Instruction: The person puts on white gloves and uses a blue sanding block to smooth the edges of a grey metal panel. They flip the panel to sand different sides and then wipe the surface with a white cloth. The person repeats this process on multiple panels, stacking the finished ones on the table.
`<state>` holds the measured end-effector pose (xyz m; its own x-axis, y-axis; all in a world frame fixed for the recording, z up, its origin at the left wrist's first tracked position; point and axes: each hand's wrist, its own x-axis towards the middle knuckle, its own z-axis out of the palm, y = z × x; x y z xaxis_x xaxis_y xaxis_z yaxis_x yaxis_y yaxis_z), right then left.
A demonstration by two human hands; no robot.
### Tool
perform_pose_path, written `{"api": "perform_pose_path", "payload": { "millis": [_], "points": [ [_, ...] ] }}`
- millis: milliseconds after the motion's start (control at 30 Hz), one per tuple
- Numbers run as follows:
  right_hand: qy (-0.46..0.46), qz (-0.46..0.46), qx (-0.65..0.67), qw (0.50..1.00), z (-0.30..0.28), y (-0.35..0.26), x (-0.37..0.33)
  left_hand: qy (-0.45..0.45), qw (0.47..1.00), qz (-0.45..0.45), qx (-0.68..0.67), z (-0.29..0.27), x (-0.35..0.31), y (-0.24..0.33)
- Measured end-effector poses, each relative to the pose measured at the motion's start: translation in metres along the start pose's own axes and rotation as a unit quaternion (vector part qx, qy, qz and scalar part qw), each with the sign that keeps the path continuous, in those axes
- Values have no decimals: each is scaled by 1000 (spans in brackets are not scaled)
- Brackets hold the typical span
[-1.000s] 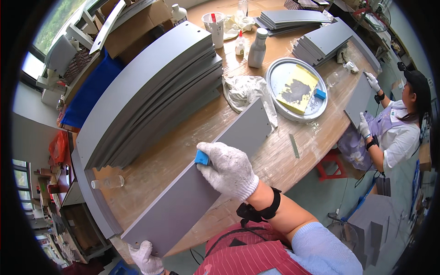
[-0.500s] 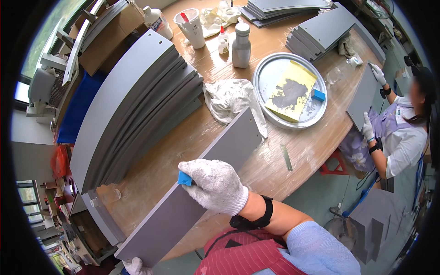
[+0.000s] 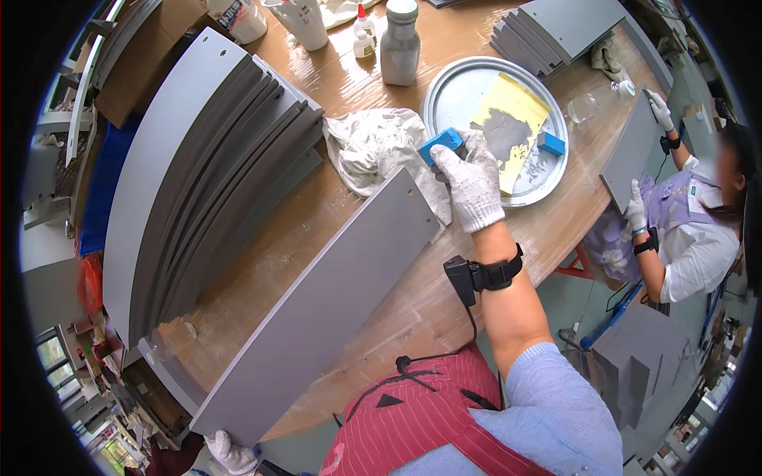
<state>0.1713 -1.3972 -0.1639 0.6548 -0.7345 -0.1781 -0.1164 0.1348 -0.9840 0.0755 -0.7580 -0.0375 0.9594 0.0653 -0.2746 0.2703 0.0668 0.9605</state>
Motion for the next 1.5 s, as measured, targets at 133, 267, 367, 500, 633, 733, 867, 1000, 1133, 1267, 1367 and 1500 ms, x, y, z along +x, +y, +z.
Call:
{"api": "perform_pose_path", "payload": {
  "millis": [133, 267, 367, 500, 633, 733, 867, 1000, 1133, 1267, 1367, 1500],
  "points": [
    [-21, 68, 108, 992, -5, 1, -7, 39, 998, -42, -29, 42, 24, 1],
    [-28, 70, 91, 993, -4, 3, -14, 78, 995, -55, -12, 35, 25, -9],
    [-40, 90, 101, 990, -3, 0, -23, 69, 996, -59, -2, 28, 24, -13],
    [-88, 101, 184, 974, -10, 20, -31, 60, 996, -69, -7, 27, 25, -14],
    [-86, 135, 212, 964, 2, 30, -45, 117, 991, -65, 27, 61, 23, -3],
    [-99, 138, 224, 960, -2, 39, -42, 104, 992, -78, 11, 71, 19, 5],
    [-104, 141, 231, 957, -2, 41, -41, 139, 986, -90, 23, 85, 15, 14],
    [-99, 151, 226, 957, -2, 44, -39, 151, 983, -99, 40, 87, 18, 17],
    [-85, 154, 242, 954, -8, 41, -41, 149, 980, -120, 46, 92, 24, 17],
    [-93, 153, 238, 955, -11, 27, -40, 156, 975, -148, 60, 88, 33, 7],
    [-118, 109, 202, 966, -12, 7, -34, 136, 974, -168, 68, 79, 40, -2],
    [-87, 77, 161, 980, -18, -7, -22, 108, 980, -161, 45, 62, 47, -17]
  ]
}}
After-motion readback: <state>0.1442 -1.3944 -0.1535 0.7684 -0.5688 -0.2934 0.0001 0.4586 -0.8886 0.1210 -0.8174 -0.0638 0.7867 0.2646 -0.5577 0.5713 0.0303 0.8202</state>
